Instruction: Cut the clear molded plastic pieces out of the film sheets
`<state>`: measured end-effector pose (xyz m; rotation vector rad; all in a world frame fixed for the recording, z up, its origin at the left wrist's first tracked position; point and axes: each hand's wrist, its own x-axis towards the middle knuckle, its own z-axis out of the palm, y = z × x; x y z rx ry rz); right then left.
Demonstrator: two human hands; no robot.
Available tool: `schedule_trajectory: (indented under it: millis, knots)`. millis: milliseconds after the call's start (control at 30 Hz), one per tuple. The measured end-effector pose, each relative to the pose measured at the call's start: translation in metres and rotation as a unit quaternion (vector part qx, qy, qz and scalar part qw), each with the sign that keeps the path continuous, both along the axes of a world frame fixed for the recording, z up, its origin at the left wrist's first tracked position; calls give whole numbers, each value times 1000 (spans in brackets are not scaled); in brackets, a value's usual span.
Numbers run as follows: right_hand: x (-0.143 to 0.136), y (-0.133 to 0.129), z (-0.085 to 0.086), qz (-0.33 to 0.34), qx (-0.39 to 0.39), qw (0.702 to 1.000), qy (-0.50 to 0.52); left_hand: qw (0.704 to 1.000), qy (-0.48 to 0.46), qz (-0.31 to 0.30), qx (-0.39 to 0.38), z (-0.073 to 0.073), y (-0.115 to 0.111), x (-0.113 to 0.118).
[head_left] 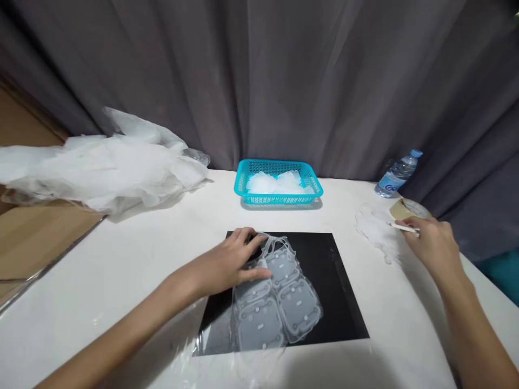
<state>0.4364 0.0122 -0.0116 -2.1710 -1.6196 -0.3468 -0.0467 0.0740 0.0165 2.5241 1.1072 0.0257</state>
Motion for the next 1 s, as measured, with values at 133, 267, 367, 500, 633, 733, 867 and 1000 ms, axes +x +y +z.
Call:
schedule_trajectory:
  millis: [133, 267, 367, 500, 633, 733, 867, 1000]
  knots:
    - [-38, -1, 10, -18, 70, 996, -54, 999, -3, 26, 39, -24, -12, 13]
    - [-107, -3, 16, 204, -70, 968, 127, 999, 22, 20, 16, -33, -6, 8]
    - [-164, -15, 17, 286, -245, 900, 219, 999, 28, 3, -19, -31, 7, 2]
    - [-209, -35, 20, 290, -339, 864, 235, 999, -22, -23, -23, -28, 22, 0]
    - [-216, -44, 23, 295, -364, 858, 210, 996, -84, -16, 38, -29, 31, 4]
    - [-215, -45, 25, 295, -385, 856, 180, 986, -110, 48, 116, -32, 33, 7]
    - [-212, -43, 26, 282, -396, 852, 195, 968, -96, 130, 195, -39, 32, 12]
    - [-201, -36, 29, 307, -280, 886, 206, 953, -102, 114, 260, -33, 28, 16]
